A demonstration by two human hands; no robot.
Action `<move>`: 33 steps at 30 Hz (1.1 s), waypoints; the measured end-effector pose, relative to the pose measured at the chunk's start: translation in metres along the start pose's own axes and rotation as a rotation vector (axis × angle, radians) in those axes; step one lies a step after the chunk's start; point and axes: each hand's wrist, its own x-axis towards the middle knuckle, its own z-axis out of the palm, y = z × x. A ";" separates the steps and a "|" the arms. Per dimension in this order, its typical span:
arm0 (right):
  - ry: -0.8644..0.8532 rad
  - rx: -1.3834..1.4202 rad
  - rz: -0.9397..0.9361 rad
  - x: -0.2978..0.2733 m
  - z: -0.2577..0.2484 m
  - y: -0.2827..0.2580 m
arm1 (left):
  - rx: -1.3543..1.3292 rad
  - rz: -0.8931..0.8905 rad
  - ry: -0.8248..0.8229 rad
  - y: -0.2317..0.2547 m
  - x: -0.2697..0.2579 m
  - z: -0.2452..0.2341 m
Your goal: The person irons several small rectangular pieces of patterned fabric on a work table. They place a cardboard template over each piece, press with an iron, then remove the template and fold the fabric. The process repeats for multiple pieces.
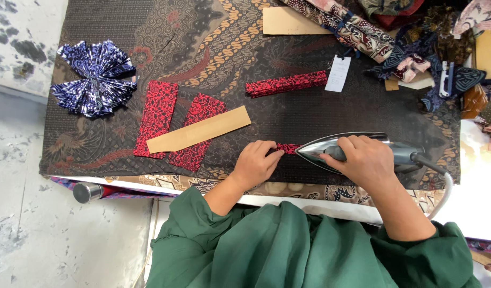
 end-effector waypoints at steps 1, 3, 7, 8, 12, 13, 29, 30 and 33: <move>0.012 0.009 0.007 0.002 0.000 -0.001 | -0.020 -0.004 0.020 0.000 0.000 0.000; -0.030 0.014 -0.008 0.006 0.003 -0.006 | -0.060 -0.026 0.041 -0.001 -0.001 0.000; -0.121 0.037 -0.017 0.024 0.012 -0.022 | -0.149 -0.153 0.079 -0.002 0.000 -0.001; -0.136 0.043 -0.012 0.030 0.016 -0.027 | -0.171 -0.196 0.091 -0.002 0.000 -0.002; -0.186 0.071 -0.013 0.049 0.025 -0.043 | -0.195 -0.255 0.195 -0.004 0.003 -0.007; -0.195 0.079 -0.018 0.051 0.025 -0.045 | -0.199 -0.256 0.209 -0.004 0.004 -0.008; -0.030 0.036 0.164 0.012 0.016 -0.020 | -0.045 -0.165 0.146 -0.003 0.001 0.003; -0.002 0.002 0.212 -0.001 0.012 -0.008 | -0.017 -0.146 0.128 -0.003 0.001 0.006; 0.064 -0.139 0.405 -0.042 0.006 0.043 | 0.038 -0.107 0.083 -0.004 0.003 0.011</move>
